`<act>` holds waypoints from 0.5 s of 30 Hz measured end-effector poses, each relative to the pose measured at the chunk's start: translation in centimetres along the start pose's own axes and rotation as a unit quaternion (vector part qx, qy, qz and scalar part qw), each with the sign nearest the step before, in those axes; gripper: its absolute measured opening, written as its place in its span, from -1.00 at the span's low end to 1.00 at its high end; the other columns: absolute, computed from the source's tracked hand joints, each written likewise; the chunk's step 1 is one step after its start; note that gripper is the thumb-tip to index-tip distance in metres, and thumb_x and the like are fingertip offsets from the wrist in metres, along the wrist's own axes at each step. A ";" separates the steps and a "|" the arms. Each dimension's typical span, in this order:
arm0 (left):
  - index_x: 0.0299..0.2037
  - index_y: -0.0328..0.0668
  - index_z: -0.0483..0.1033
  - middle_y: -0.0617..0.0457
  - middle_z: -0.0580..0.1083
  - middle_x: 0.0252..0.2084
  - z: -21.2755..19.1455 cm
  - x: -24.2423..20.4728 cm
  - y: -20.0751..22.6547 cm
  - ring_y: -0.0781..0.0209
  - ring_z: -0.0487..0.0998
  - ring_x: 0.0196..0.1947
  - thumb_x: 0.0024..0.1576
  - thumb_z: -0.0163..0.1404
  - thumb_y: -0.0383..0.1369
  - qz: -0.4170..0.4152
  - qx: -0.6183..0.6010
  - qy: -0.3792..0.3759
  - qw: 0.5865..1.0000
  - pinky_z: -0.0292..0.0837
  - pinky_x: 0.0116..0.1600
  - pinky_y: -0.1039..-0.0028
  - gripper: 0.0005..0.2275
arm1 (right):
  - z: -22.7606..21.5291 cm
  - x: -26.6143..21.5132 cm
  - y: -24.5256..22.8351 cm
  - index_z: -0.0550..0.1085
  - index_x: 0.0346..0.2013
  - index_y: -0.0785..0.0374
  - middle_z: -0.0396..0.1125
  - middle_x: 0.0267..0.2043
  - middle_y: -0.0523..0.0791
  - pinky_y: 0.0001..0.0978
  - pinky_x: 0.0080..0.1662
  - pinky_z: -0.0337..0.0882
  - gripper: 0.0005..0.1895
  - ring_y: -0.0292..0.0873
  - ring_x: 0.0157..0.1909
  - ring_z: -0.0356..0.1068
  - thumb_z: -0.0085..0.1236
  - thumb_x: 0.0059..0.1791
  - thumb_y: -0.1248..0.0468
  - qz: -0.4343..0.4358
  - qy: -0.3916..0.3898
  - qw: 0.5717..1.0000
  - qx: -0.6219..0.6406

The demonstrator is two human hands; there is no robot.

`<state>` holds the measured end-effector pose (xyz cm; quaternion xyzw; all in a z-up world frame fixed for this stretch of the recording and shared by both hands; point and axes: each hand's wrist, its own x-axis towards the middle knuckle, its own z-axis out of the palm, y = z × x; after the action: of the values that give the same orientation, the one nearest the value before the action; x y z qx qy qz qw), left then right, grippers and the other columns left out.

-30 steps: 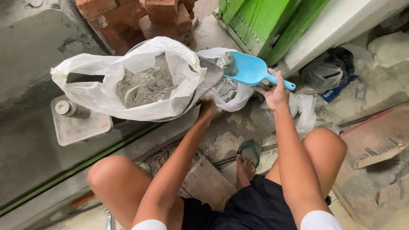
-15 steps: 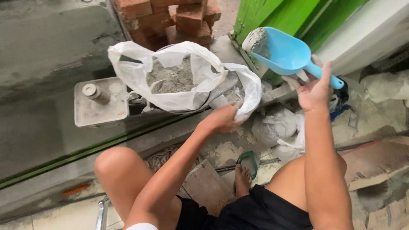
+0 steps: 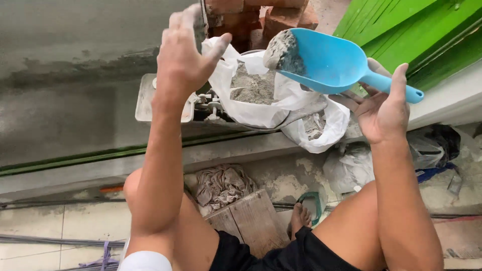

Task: Using a plastic hand scoop to transfer grey powder from a large bag into a smaller bag.

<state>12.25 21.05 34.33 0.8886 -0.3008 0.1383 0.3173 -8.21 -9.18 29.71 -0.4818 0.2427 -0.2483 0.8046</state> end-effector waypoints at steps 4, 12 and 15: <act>0.08 -0.19 0.41 -0.08 0.53 -0.06 0.7 -2.2 -0.8 0.15 0.57 -0.12 0.22 -0.05 0.06 -0.138 -0.086 -0.080 0.983 0.53 -0.10 0.31 -0.53 | 2.0 0.6 1.2 0.43 0.22 0.19 0.45 0.18 0.03 0.28 0.07 0.64 -0.12 0.19 0.15 0.53 0.01 -0.19 -0.33 0.007 -0.024 0.999 -0.027; -0.26 -0.10 0.54 0.17 0.49 -0.30 3.9 -2.5 -2.4 0.37 0.40 -0.31 0.22 -0.14 -0.33 -0.124 -0.389 -0.056 0.911 0.28 -0.21 0.60 -0.83 | 5.1 0.1 4.0 0.43 0.18 0.28 0.40 0.10 0.16 -0.14 -0.14 0.72 -0.40 0.09 0.11 0.50 -0.19 0.15 -0.14 -0.166 -0.127 0.928 -0.309; -0.03 -0.13 0.53 0.08 0.54 -0.17 4.3 -2.4 -2.0 0.34 0.53 -0.23 0.30 -0.23 -0.30 -0.121 -0.474 -0.042 0.871 0.45 -0.09 0.59 -0.75 | 5.5 0.3 4.7 0.46 0.14 0.33 0.36 0.23 0.20 -0.19 -0.12 0.59 -0.51 0.11 0.12 0.44 -0.18 0.23 -0.02 -0.332 -0.216 0.837 -0.379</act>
<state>11.81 20.60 29.07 0.6662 -0.2331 -0.0975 0.7016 -3.74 -3.84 27.73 -0.8418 -0.0364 -0.2791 0.4606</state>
